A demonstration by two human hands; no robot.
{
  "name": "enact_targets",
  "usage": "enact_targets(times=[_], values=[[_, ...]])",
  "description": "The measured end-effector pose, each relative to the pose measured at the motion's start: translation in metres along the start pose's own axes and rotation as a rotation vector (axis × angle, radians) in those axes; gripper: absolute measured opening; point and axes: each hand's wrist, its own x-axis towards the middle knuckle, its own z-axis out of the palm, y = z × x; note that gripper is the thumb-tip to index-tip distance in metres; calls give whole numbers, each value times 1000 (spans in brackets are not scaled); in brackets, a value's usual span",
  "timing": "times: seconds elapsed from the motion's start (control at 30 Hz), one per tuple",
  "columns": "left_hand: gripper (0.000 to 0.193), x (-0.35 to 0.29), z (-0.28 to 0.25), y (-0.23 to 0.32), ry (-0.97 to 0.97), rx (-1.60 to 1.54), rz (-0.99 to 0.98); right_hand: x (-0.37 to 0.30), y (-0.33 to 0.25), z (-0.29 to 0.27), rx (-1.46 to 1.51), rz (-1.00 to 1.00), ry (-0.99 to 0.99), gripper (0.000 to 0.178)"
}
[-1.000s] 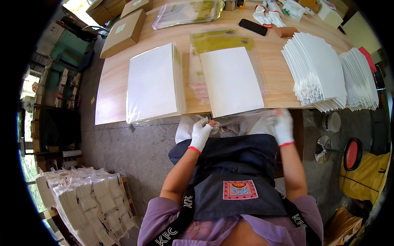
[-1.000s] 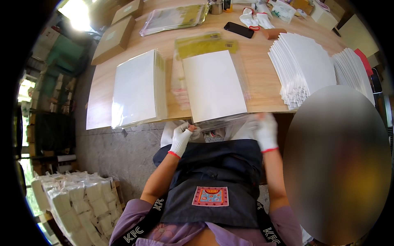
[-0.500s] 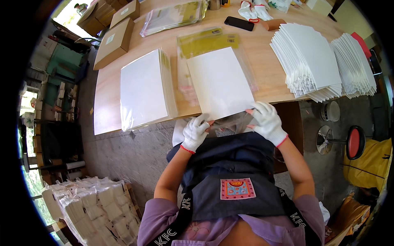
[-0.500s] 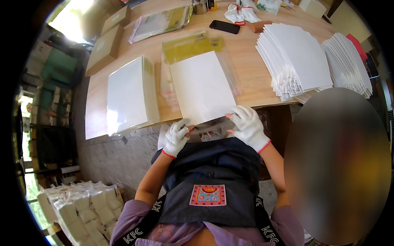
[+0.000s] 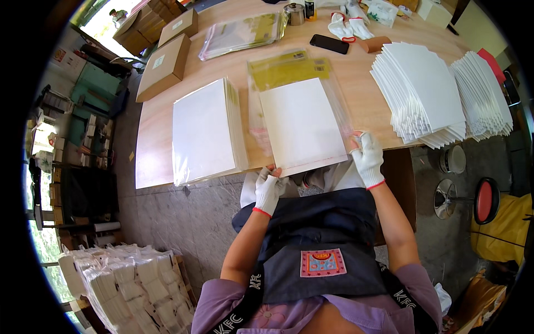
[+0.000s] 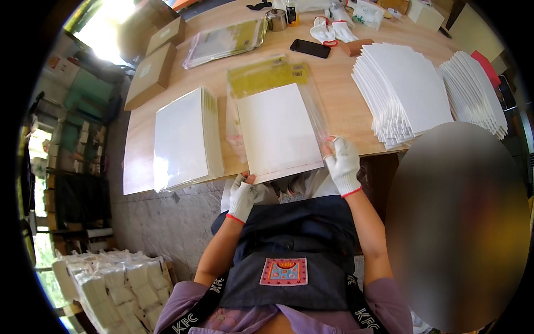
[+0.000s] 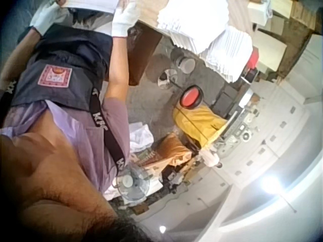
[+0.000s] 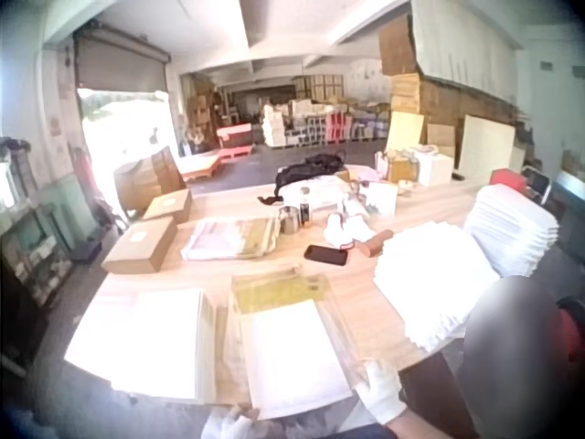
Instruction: The person repeatedly picks up white rectangular sheets of paper and inserts them into clear plastic sleeves. They smooth the paper inside the sleeve and place the packaged item onto a growing stack on the table.
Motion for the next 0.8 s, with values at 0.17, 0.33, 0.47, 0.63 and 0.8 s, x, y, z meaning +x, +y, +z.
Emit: enact_targets(times=[0.17, 0.33, 0.47, 0.63, 0.8], values=[[33, -7, 43, 50, -79, 265, 130, -4, 10, 32, 452, 334, -164, 35], [36, -5, 83, 117, -205, 531, 258, 11, -1, 30, -97, 150, -379, 34], [38, 2, 88, 156, -255, 319, 237, 8, -10, 43, -272, -117, -169, 36], [41, -3, 45, 189, -246, 175, 352, 38, -49, 18, -64, 58, -199, 34], [47, -42, -12, 216, -279, 113, 448, 52, -96, 84, 960, 420, -613, 48]])
